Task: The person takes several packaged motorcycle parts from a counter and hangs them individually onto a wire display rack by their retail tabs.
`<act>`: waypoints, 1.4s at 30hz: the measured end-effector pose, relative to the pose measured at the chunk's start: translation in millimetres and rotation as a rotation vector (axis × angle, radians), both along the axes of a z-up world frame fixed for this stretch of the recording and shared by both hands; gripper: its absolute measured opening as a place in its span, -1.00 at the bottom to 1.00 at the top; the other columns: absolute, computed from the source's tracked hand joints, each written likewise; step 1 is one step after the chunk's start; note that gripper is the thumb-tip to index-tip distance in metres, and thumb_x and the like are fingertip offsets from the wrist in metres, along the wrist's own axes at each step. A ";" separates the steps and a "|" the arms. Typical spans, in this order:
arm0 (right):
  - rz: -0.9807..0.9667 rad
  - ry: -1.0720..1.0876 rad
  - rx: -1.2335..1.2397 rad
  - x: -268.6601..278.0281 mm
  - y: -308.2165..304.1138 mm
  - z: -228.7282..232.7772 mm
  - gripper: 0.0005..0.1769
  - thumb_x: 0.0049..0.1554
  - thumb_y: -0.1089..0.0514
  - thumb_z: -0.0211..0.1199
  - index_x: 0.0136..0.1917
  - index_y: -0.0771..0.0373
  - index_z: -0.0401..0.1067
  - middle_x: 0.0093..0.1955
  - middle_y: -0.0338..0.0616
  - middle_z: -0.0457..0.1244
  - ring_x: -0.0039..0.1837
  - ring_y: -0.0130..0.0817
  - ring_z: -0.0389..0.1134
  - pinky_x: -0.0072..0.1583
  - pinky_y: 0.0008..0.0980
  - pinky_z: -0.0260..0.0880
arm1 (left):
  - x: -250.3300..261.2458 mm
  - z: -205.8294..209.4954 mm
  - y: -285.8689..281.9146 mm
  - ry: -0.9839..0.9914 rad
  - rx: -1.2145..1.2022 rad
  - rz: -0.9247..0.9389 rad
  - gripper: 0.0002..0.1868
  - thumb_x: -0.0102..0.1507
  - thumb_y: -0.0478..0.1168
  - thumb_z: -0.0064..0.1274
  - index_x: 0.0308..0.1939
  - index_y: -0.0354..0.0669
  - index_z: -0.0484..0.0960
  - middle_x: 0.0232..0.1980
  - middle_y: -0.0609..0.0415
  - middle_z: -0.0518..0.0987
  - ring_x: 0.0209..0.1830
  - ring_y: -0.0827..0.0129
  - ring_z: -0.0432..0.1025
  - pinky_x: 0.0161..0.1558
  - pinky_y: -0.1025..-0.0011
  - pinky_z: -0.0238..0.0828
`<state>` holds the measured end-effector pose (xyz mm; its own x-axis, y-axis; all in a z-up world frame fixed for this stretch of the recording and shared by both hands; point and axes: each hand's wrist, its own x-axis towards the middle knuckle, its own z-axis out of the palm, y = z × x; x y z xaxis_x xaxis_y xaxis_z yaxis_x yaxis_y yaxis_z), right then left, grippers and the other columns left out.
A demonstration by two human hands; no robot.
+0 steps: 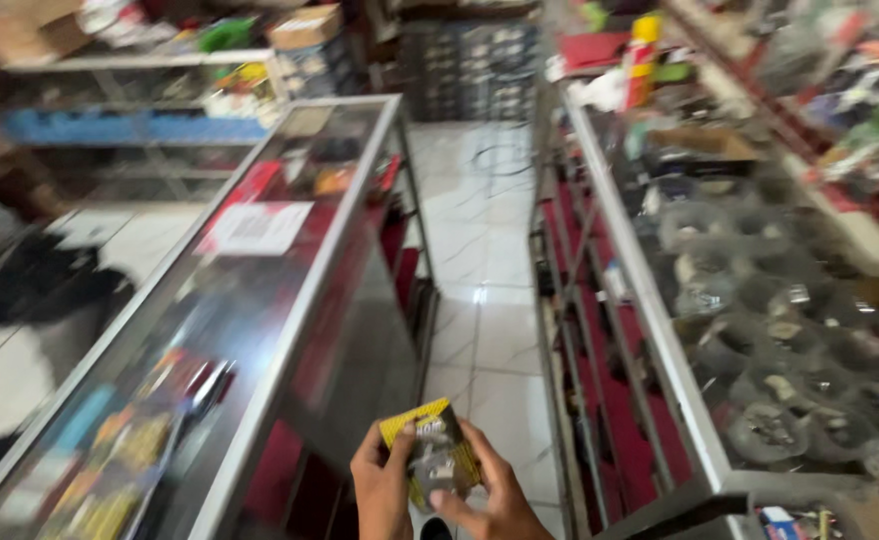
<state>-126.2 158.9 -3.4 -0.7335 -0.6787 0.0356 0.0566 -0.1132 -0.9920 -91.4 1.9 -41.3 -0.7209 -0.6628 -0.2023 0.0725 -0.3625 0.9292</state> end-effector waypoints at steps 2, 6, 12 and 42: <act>-0.072 0.095 0.018 -27.9 -1.8 -3.4 -0.04 0.01 0.11 0.41 0.58 0.27 0.06 0.38 -0.03 0.29 0.44 -0.25 0.32 0.42 -0.28 0.27 | -42.5 -13.5 -2.8 0.029 0.121 -0.067 -0.85 0.25 -0.31 0.13 -0.19 -0.37 0.66 -0.31 0.03 0.65 -0.32 0.43 0.50 -0.25 0.41 0.45; -0.222 0.171 0.163 -77.5 -10.3 -17.0 0.00 0.00 0.09 0.42 0.60 0.23 0.04 0.36 -0.06 0.28 0.41 -0.25 0.35 0.40 -0.23 0.32 | -110.3 -35.2 -5.9 0.122 0.120 -0.166 -0.86 0.28 -0.34 0.13 -0.17 -0.40 0.64 -0.26 -0.02 0.63 -0.27 0.41 0.50 -0.20 0.41 0.45; -0.290 0.166 0.172 -190.0 -40.9 -25.2 -0.17 0.08 -0.02 0.43 0.50 0.30 0.20 0.27 0.02 0.34 0.34 -0.24 0.38 0.36 -0.26 0.30 | -230.5 -33.8 -48.7 0.117 0.026 -0.237 -0.88 0.23 -0.39 0.12 -0.16 -0.38 0.64 -0.28 -0.04 0.65 -0.26 0.41 0.55 -0.15 0.39 0.53; -0.884 0.111 -0.063 -541.3 -100.7 -36.7 -0.75 0.09 0.11 0.38 -0.11 0.36 0.52 -0.25 -0.31 0.35 -0.17 -0.64 0.32 -0.11 -0.52 0.33 | -598.1 -31.6 -84.5 0.144 -0.179 -0.735 -0.84 0.27 -0.30 0.15 -0.16 -0.36 0.64 -0.31 -0.02 0.67 -0.28 0.47 0.54 -0.18 0.45 0.52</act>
